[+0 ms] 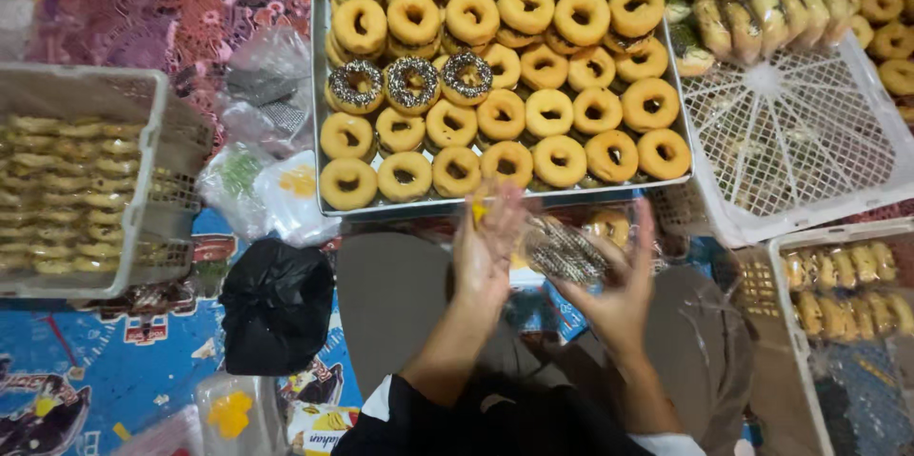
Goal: The person sits on the floor and repeatedly picks donuts from a metal tray, places them into small plastic bags, and sets the filled bags into a white basket. The person handles both plain and chocolate-sprinkled donuts throughout the clip.
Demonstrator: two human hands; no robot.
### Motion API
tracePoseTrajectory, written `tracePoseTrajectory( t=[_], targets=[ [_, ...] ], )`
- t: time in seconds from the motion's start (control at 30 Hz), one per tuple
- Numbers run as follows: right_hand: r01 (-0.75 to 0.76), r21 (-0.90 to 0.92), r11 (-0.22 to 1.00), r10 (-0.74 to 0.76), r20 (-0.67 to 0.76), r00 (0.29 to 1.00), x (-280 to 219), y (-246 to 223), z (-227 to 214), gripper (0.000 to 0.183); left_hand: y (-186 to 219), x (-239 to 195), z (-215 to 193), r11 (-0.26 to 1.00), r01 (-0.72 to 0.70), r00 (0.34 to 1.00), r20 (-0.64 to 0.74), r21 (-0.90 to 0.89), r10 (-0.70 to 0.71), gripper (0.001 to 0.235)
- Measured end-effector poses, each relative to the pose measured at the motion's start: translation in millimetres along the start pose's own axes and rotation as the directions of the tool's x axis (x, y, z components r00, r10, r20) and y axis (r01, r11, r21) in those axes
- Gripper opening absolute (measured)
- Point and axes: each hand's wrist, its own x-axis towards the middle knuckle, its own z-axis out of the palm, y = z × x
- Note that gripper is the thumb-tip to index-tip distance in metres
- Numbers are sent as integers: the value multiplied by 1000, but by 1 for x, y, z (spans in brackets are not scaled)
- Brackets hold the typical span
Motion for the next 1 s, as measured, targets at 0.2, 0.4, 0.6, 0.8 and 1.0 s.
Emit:
tracePoseTrajectory(
  t=[0.2, 0.4, 0.6, 0.8, 1.0],
  targets=[
    [118, 180, 977, -122, 12, 992, -17, -12, -34, 135, -13, 2, -17, 1000, 17, 1000, -16, -8, -17, 51],
    [-48, 319, 947, 61, -32, 998, -30, -22, -55, 132, -22, -10, -8, 999, 30, 999, -36, -37, -32, 46],
    [50, -79, 996, -51, -13, 999, -27, -36, -38, 131, -37, -65, 29, 990, -88, 992, 105, 114, 76, 45],
    [415, -540, 732, -407, 142, 902, -12, -63, -21, 120, -82, -85, 33, 987, 71, 992, 90, 143, -84, 40],
    [530, -722, 445, -590, 209, 780, -4, -63, -41, 76, -55, -48, -13, 953, 249, 964, 46, 173, -261, 36]
  ],
)
